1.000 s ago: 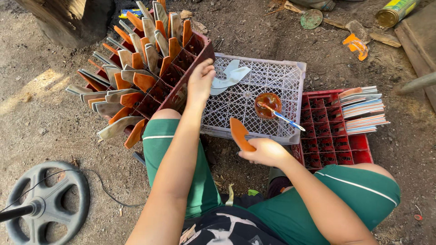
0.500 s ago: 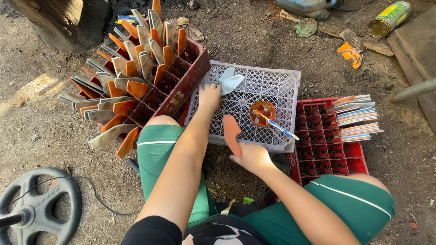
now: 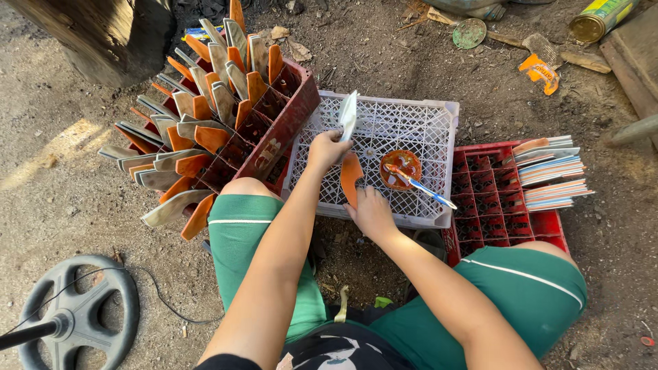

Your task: The person sits on the ground and applies adhesive to curved shoe sole pieces using a brush. They pick up pieces from a crate, apply glue, and place them into another crate. The person also handles white paper-like inserts and places them into the crate.

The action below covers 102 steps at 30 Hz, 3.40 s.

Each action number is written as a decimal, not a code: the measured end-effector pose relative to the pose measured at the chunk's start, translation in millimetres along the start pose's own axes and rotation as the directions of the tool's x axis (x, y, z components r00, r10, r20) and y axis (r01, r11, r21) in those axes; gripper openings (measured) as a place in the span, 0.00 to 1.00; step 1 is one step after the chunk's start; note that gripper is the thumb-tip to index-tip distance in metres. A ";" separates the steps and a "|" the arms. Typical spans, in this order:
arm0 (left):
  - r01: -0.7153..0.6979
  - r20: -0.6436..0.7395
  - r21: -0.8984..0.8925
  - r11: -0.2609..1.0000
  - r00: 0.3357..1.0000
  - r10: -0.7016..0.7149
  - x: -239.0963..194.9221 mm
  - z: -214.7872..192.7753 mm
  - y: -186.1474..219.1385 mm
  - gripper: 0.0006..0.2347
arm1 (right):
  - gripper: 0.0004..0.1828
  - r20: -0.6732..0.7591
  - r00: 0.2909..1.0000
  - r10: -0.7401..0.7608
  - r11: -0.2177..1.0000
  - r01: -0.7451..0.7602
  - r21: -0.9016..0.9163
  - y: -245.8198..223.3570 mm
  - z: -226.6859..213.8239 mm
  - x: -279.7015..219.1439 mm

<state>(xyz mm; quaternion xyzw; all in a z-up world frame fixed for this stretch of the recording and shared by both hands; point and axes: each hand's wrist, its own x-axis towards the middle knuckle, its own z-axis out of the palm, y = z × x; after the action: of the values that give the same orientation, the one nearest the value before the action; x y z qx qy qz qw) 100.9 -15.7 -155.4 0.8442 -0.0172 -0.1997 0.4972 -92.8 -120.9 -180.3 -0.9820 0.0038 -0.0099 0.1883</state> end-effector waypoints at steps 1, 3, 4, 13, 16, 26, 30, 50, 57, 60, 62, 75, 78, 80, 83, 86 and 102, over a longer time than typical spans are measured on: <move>0.046 0.037 -0.193 0.980 0.998 -0.040 -7.7 -2.2 7.0 0.24 | 0.35 -0.028 0.999 -0.028 0.998 0.027 -0.056 -1.3 0.9 1.8; 0.152 0.131 -0.545 0.824 0.987 -0.095 -30.7 -7.1 17.7 0.21 | 0.41 -0.041 0.997 -0.060 0.987 0.053 -0.155 -5.6 0.9 3.3; 0.162 0.184 -0.621 0.767 0.981 -0.058 -43.1 -10.8 22.7 0.21 | 0.42 -0.028 0.998 -0.061 0.979 0.054 -0.197 -8.6 -0.4 3.8; 0.191 0.344 -0.792 0.580 0.924 0.165 -140.3 -44.3 47.8 0.22 | 0.15 -0.126 0.991 0.053 0.969 -0.021 0.246 5.2 -98.2 6.5; 0.177 0.358 -0.756 0.631 0.918 0.171 -162.8 -38.5 39.0 0.22 | 0.17 -0.110 0.984 0.139 0.712 -0.022 0.702 2.4 -129.9 -10.7; -0.073 0.275 -0.678 0.731 0.898 0.345 -195.3 15.0 -11.5 0.20 | 0.22 0.185 0.948 0.258 0.083 -0.212 0.974 -15.7 -135.8 -54.0; 0.041 0.359 -0.692 0.721 0.886 0.294 -198.2 17.5 -15.9 0.21 | 0.21 0.096 0.951 0.295 0.066 -0.121 0.991 -12.6 -125.2 -65.4; 0.050 0.149 -0.672 0.739 0.986 0.069 -185.2 -8.8 -10.1 0.15 | 0.20 -0.034 0.931 0.364 0.143 -0.020 0.989 6.8 -150.8 -73.8; 0.095 0.014 -0.705 0.703 0.993 -0.120 -171.6 -11.7 -27.1 0.16 | 0.19 -0.017 0.918 0.396 0.169 -0.055 0.984 15.8 -152.6 -73.7; 0.166 0.087 -0.812 0.560 0.982 -0.165 -168.5 -10.5 -30.9 0.15 | 0.19 -0.049 0.924 0.379 0.173 -0.019 0.985 20.9 -143.9 -71.4; 0.182 0.070 -0.728 0.661 0.979 -0.192 -170.1 -7.2 -31.7 0.16 | 0.18 -0.057 0.914 0.401 0.186 -0.020 0.982 24.6 -133.2 -69.5; 0.007 0.258 -0.668 0.744 0.940 0.223 -213.6 54.4 -16.5 0.22 | 0.21 0.091 0.949 0.302 0.075 -0.119 0.990 7.9 -94.3 -84.7; -0.273 0.205 -0.409 0.871 0.902 0.379 -228.9 48.7 -3.0 0.25 | 0.22 0.137 0.931 0.337 0.007 -0.148 0.989 10.9 -95.2 -91.3; -0.276 0.206 -0.409 0.870 0.901 0.382 -236.6 50.1 7.6 0.24 | 0.22 0.163 0.914 0.372 -0.032 -0.163 0.986 12.0 -95.4 -96.1; -0.243 0.173 -0.545 0.802 0.904 0.391 -242.0 56.1 18.4 0.20 | 0.21 0.180 0.906 0.383 -0.028 -0.183 0.983 11.1 -96.9 -100.4; -0.243 0.150 -0.547 0.801 0.913 0.380 -241.4 58.3 19.9 0.20 | 0.21 0.182 0.906 0.382 -0.064 -0.171 0.983 9.5 -104.6 -101.3; 0.215 0.087 -0.811 0.544 0.964 -0.251 -178.5 61.6 -43.7 0.19 | 0.26 -0.175 0.924 0.340 0.937 -0.319 0.139 179.8 -132.7 71.6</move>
<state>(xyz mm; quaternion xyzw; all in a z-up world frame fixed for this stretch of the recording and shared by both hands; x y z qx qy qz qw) -92.5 -4.3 -161.5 0.5197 0.1982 -0.2324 0.7979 -24.6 -337.8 -122.3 -0.9499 0.1871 -0.0751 0.2389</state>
